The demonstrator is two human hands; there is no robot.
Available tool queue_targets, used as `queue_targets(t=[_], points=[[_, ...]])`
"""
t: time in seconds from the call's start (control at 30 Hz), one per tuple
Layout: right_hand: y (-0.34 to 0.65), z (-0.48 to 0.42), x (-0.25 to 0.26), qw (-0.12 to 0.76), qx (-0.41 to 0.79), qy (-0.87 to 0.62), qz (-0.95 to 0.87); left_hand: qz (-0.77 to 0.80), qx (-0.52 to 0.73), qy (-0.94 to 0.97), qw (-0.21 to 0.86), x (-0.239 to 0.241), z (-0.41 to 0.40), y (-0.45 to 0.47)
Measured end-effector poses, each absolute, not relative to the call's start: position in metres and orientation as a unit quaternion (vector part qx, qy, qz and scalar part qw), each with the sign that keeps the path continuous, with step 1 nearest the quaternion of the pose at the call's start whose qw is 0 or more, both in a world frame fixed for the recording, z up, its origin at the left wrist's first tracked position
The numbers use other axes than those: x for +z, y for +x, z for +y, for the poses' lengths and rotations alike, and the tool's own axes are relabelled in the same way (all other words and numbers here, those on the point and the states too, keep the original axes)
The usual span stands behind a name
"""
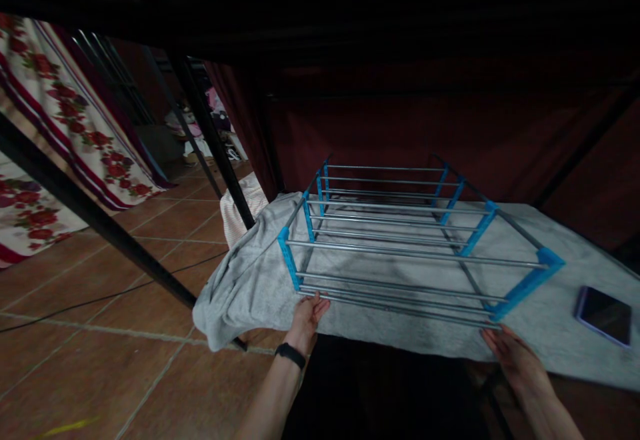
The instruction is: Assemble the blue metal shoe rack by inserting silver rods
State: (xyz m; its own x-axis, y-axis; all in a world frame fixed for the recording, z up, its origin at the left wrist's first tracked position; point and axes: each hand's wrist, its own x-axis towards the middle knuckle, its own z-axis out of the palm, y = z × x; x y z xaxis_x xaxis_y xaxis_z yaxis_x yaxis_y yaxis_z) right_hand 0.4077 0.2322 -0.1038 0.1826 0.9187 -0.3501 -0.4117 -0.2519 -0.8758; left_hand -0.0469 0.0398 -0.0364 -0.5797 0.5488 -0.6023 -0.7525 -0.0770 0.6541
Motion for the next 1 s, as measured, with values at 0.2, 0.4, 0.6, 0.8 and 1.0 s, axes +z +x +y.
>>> queue_targets(t=[0.2,0.4,0.6,0.8,1.0], points=[[0.408,0.226,-0.102,0.568,0.596,-0.51,-0.249,0.513,0.727,-0.101,0.445,-0.039,0.041,-0.048],[0.409,0.223,-0.101,0.569,0.606,-0.495,-0.253,0.514,0.73,-0.106,0.437,-0.035,0.041,-0.046],[0.409,0.222,-0.1,0.566,0.611,-0.492,-0.255,0.522,0.73,-0.106,0.427,-0.032,0.042,-0.046],[0.394,0.214,-0.077,0.572,0.609,-0.498,-0.232,0.537,0.718,-0.104,0.43,-0.025,0.043,-0.045],[0.381,0.21,-0.059,0.593,0.596,-0.501,-0.205,0.56,0.68,-0.098,0.462,-0.019,0.047,-0.051]])
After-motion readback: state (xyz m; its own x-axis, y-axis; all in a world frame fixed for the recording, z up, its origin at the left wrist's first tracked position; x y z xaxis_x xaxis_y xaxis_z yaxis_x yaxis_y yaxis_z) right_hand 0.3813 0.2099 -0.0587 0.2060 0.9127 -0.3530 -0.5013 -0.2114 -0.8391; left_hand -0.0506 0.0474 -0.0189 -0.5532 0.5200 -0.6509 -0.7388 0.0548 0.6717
